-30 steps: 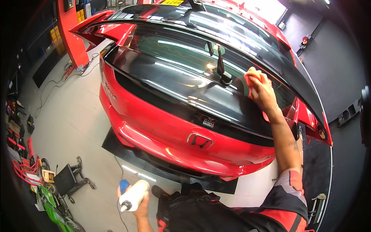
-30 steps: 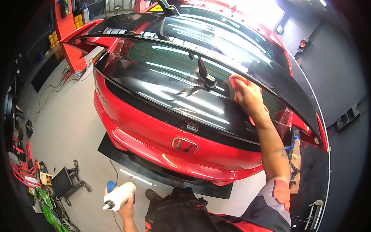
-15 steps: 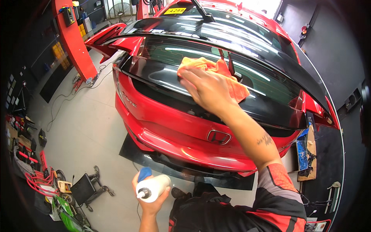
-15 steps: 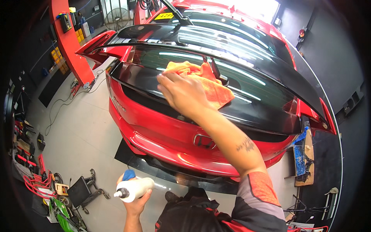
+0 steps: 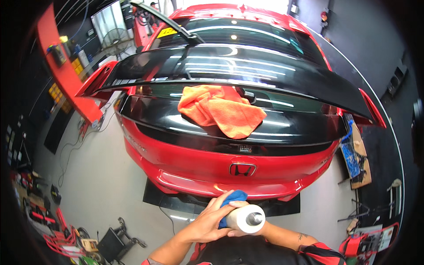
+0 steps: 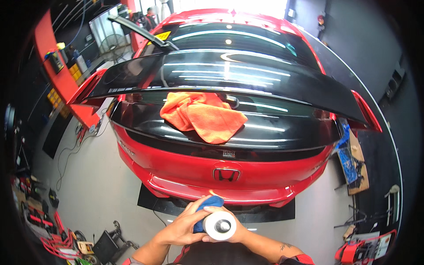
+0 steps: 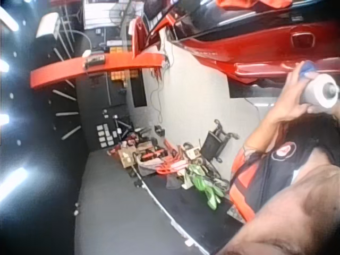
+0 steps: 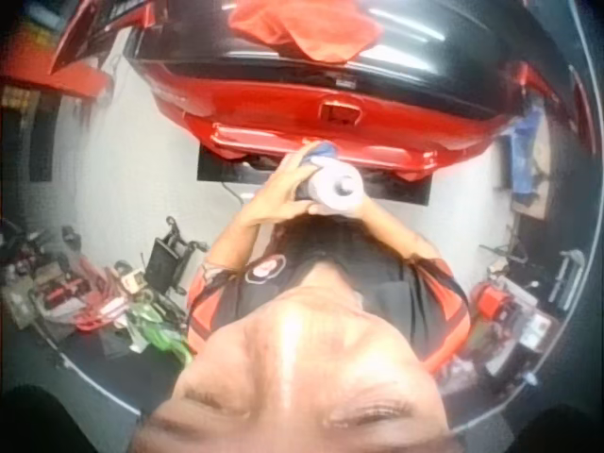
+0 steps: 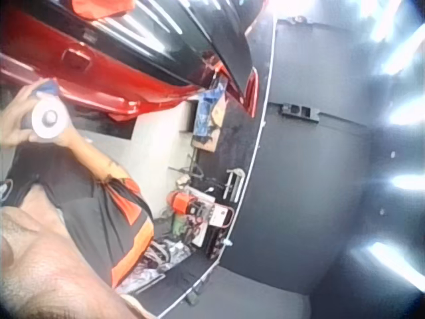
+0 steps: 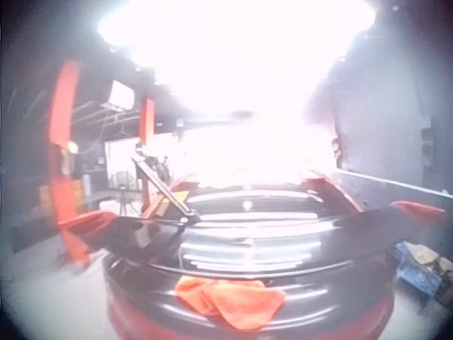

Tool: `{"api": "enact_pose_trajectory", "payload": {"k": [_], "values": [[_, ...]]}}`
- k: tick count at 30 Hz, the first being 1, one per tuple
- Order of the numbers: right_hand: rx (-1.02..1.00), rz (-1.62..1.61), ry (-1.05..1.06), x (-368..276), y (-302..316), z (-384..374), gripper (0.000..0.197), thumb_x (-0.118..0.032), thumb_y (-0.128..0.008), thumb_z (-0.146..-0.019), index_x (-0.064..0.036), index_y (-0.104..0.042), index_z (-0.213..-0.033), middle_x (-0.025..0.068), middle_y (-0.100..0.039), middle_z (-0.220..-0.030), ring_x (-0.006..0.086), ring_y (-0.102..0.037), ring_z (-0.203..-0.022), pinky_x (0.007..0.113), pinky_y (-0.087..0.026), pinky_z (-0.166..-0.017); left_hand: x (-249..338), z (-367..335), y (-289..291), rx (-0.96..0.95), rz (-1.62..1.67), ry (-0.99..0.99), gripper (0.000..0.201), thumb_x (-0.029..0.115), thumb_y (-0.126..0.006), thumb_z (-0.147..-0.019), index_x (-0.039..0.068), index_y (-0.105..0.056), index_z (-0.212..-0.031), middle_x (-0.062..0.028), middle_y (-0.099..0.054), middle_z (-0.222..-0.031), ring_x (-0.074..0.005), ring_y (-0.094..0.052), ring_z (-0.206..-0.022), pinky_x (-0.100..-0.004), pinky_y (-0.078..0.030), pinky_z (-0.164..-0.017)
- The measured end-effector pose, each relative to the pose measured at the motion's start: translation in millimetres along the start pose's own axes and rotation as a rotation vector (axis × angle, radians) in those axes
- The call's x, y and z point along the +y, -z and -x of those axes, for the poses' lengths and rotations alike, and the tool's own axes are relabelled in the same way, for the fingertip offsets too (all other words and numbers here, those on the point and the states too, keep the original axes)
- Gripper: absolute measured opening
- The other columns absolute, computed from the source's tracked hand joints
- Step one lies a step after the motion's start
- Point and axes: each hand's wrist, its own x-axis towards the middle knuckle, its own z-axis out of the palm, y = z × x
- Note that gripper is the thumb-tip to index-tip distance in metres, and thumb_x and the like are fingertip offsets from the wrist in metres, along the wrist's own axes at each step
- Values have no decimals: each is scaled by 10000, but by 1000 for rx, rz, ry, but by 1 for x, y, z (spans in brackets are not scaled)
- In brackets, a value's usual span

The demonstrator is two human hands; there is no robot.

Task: The person wipes the rear window and spoiler of a red Honda Civic with a cloth, applying liquid from a squeeze bottle. They alternate between orange and blue cloths, cleaning the glass, spoiler, and rear bumper area in a garage.

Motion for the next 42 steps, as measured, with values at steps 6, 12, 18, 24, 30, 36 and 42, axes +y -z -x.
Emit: {"api": "enact_pose_trajectory", "payload": {"k": [6,12,18,24,30,36,42], "values": [[448,-166,-286,-26,-36,12,848,-163,-979,-658,-36,-541,-1373,84,-577,-1320,191,-569,-1199,390,-475,-1037,-31,-4,15,18,279,-6,770,202,-947,-731,82,-520,-1360,-191,-458,-1494,-326,-533,-1350,-432,-506,-1051],[666,62,-151,-13,-83,20,844,-191,-938,-613,-18,-553,-1344,86,-582,-1215,209,-584,-1088,388,-498,-958,-29,-32,110,-159,184,-293,766,355,-994,-612,38,-627,-1206,-141,-622,-1252,-254,-628,-1154,-374,-553,-915],[869,4,-70,-17,-107,23,831,-190,-925,-583,-6,-576,-1315,99,-590,-1200,223,-589,-1094,404,-488,-972,-43,-132,215,279,-747,-327,627,7,-716,-817,154,-589,-1412,-147,-544,-1448,-378,-465,-1364,-452,-407,-1112],[810,241,-64,-28,-115,29,826,-203,-928,-580,0,-585,-1304,111,-599,-1219,231,-592,-1118,405,-481,-985,-131,-229,280,115,-585,-264,357,47,-644,-928,92,-670,-1281,-128,-717,-1185,-329,-673,-1111,-415,-536,-948],[940,237,-139,-29,-129,47,850,-257,-914,-537,-13,-583,-1281,120,-577,-1235,250,-548,-1177,419,-436,-1015,-128,-186,380,653,-526,101,300,141,-599,-984,62,-666,-1266,-152,-717,-1171,-332,-689,-1063,-418,-529,-938],[925,287,-153,-31,-131,54,849,-254,-914,-538,-2,-579,-1277,127,-576,-1238,251,-551,-1177,419,-439,-1013,-72,-199,307,621,-708,109,312,236,-555,-1040,32,-663,-1251,-176,-717,-1158,-335,-705,-1016,-420,-522,-928],[863,359,-85,-31,-137,59,837,-219,-921,-552,16,-563,-1271,130,-568,-1223,271,-584,-1144,417,-484,-976,-136,-286,285,-52,-910,-278,554,441,-469,-1072,134,-444,-1533,-198,-428,-1562,-354,-359,-1483,-445,-260,-1222]]}}
